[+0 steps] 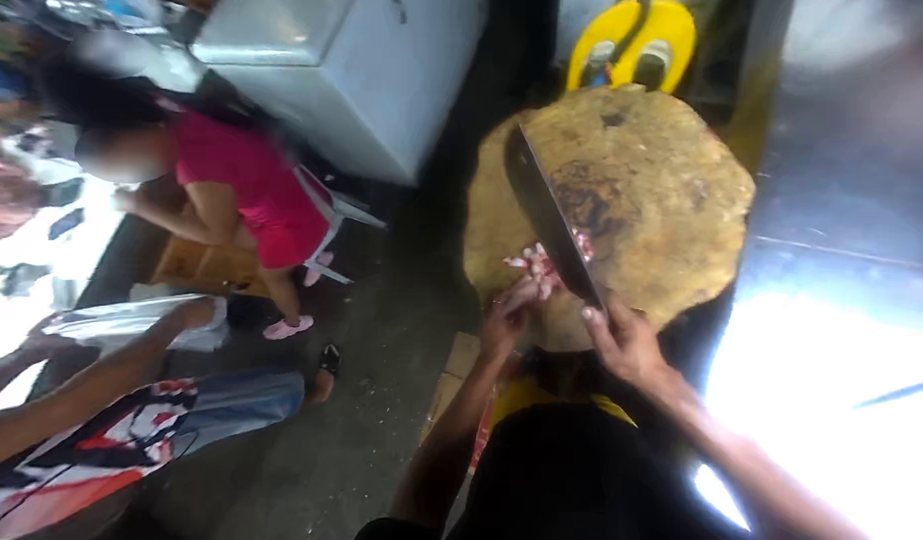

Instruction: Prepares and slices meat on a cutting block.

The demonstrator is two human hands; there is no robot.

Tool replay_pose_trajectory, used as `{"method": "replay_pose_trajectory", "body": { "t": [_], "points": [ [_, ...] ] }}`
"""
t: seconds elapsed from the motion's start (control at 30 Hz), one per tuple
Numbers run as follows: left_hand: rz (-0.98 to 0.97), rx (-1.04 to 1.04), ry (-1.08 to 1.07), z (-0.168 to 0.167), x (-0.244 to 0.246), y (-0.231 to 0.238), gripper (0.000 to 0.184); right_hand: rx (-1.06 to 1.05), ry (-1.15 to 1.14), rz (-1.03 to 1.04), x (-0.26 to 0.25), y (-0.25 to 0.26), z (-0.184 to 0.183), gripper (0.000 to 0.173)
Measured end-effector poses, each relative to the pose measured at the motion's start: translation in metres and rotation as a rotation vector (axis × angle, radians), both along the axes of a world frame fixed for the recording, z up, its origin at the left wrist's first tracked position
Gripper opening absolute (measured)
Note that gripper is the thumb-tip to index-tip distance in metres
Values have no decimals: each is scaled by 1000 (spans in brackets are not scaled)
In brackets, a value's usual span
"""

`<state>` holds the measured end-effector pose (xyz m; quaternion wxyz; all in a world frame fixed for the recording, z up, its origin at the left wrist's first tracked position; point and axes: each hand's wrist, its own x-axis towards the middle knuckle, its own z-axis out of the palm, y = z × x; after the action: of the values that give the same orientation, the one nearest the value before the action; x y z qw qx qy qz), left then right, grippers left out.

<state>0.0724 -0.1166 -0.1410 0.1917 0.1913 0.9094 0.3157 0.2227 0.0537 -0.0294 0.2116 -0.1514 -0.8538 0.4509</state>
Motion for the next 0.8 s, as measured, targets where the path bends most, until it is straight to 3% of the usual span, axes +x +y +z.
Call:
{"method": "replay_pose_trajectory", "body": {
  "t": [0.07,0.1,0.2,0.27,0.33,0.43,0.53,0.57,0.67,0.7,0.8],
  "points": [
    [-4,56,47,-10,3,-6,44,62,131,22,-3,-9,-18,44],
    [-1,75,60,-16,4,-7,42,100,53,29,0,-11,-34,46],
    [62,94,64,-23,4,-6,36,100,-713,131,0,-9,-67,55],
    [82,78,52,-22,4,-3,35,40,-898,133,-9,-1,-71,58],
    [83,54,55,-19,4,-4,36,1,-804,87,-7,2,-55,56],
    [62,49,39,-14,5,-4,49,21,-365,-5,-2,-1,-24,51],
    [-2,43,57,-17,8,-8,53,43,-37,5,-2,-14,-27,46],
    [-11,19,71,-18,7,-8,53,66,-95,30,1,-17,-37,46],
    [23,-48,126,-22,5,0,43,11,-793,182,-1,-16,-65,53],
    [38,-57,119,-20,3,4,43,-48,-901,192,-4,-11,-73,54],
    [98,-63,22,-2,-6,21,47,-206,-855,77,0,8,-78,51]
  ]
}}
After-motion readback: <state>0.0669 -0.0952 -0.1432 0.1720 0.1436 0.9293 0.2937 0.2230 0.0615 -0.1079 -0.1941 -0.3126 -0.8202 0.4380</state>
